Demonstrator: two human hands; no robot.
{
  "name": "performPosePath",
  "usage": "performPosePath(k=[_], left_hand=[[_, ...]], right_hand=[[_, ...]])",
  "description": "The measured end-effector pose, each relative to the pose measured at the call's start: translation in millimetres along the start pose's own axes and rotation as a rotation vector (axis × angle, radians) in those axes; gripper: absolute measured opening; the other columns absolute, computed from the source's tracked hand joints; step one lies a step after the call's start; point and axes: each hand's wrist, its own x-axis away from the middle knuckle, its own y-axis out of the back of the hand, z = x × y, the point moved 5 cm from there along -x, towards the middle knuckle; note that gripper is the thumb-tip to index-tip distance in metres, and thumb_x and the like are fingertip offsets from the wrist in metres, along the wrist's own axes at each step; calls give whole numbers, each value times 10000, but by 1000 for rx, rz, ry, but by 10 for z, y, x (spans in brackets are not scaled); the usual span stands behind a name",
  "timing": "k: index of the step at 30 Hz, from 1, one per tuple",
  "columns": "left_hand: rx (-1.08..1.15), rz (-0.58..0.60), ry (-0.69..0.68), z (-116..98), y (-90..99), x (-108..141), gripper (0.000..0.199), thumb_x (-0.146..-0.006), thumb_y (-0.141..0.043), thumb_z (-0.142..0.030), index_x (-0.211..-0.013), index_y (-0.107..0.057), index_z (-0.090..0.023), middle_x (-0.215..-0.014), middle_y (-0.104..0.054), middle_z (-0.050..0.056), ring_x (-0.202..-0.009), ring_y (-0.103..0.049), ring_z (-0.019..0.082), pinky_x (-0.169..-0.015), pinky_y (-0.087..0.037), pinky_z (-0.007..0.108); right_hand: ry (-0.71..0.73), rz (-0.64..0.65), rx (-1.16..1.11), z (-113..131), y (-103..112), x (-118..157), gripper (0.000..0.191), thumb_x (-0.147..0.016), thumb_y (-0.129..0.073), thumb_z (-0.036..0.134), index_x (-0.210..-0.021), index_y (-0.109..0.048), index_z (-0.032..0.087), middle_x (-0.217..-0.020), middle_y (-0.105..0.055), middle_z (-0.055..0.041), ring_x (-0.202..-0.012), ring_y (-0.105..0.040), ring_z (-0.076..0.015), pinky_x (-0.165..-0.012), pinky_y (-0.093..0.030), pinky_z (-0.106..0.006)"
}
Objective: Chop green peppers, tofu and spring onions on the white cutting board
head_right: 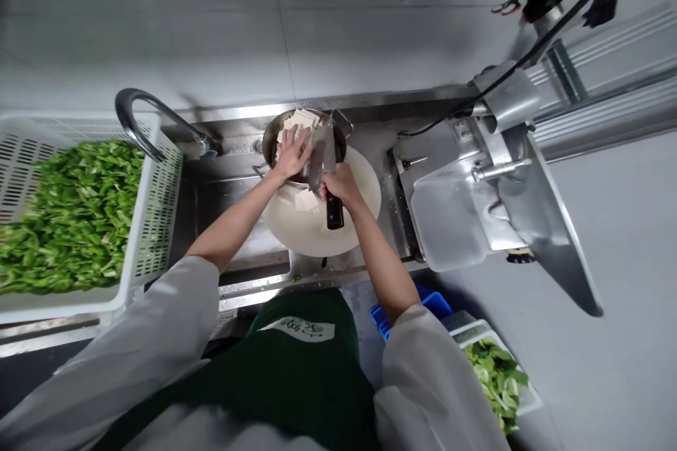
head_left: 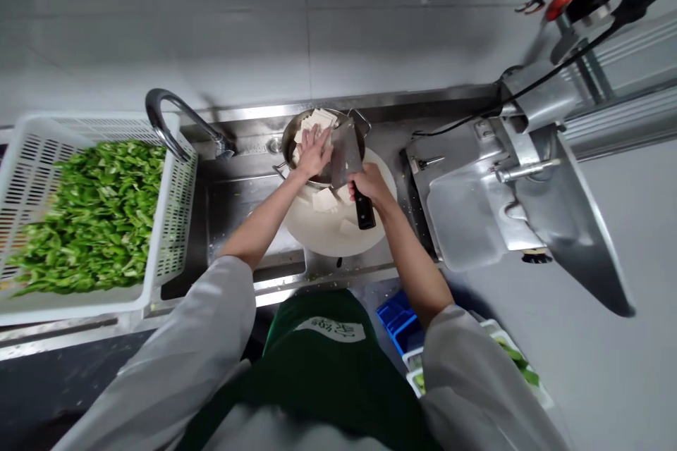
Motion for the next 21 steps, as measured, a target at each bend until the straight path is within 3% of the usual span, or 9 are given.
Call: performPosePath(k=[2, 4, 7, 9, 11, 13, 15, 17, 21], left_hand=[[-16, -77, 2, -32, 184, 21, 699, -940, -658, -664, -1398, -644, -136, -1558, -490, 221, -1561, -286, 442, -1233, -185, 755], [-18, -183, -66, -118, 419, 197, 687, -1012, -536, -649, -1393, -627, -85, -1481, -548, 229, -1466, -428, 367, -1247, -290, 653], [7, -358, -116, -181, 697, 863, 512, -1090, -392, -542, -1288, -679, -167, -1293, -654, 155, -1263, -578, 262, -1178, -445, 504], [-2, -420, -47, -103, 725, 1427, 460, -1081, -391, -531, -1084, -717, -207, -1102, -678, 138, -1144, -619, 278, -1113, -488, 514], [-23, -414, 50, 46, 607, 1881, 466, -1059, -409, -549, -1067, -716, -198, -1058, -664, 140, -1110, -627, 300, -1086, -496, 549], [-42, -387, 131, 203, 393, 2115, 513, -1022, -456, -584, -1214, -688, -169, -1193, -635, 173, -1207, -595, 328, -1123, -460, 583], [-51, -350, 178, 306, 143, 2132, 587, -995, -492, -608, -1335, -642, -154, -1346, -574, 202, -1336, -524, 346, -1192, -392, 591], [-54, -304, 191, 332, -73, 2025, 601, -986, -502, -630, -1326, -658, -160, -1392, -547, 208, -1393, -475, 348, -1234, -342, 576], [-44, -185, 174, 259, -258, 1819, 614, -955, -531, -694, -1217, -729, -174, -1326, -583, 201, -1349, -496, 343, -1199, -396, 548]], right_hand=[[25, 4, -23, -93, 165, 167, 230, -894, -623, 144, -720, -484, 202, -495, -508, 50, -359, -467, -72, -372, -437, -185], [62, -17, -60, -257, 386, 382, 226, -902, -658, 249, -760, -485, 218, -507, -510, 58, -359, -464, -73, -364, -413, -181], [98, -66, -135, -688, 779, 758, 367, -831, -780, 465, -805, -485, 248, -523, -500, 69, -364, -456, -86, -345, -396, -206], [63, -121, -163, -1119, 1030, 1004, 458, -769, -838, 561, -794, -491, 263, -504, -475, 65, -356, -444, -107, -336, -389, -245], [26, -175, -159, -1602, 1214, 1222, 483, -754, -852, 596, -745, -495, 271, -486, -469, 38, -348, -449, -130, -341, -384, -288], [-9, -224, -120, -2072, 1309, 1399, 512, -749, -843, 638, -672, -490, 274, -465, -471, 4, -337, -450, -148, -343, -364, -320], [-46, -244, -86, -2474, 1307, 1526, 550, -734, -826, 685, -614, -478, 276, -453, -472, -17, -335, -454, -161, -350, -359, -337], [-79, -241, -79, -2779, 1227, 1603, 570, -711, -813, 722, -601, -475, 277, -459, -481, -17, -343, -458, -165, -356, -375, -337], [-111, -197, -85, -3083, 912, 1609, 578, -701, -778, 762, -621, -472, 277, -471, -508, -8, -359, -480, -174, -353, -415, -328]])
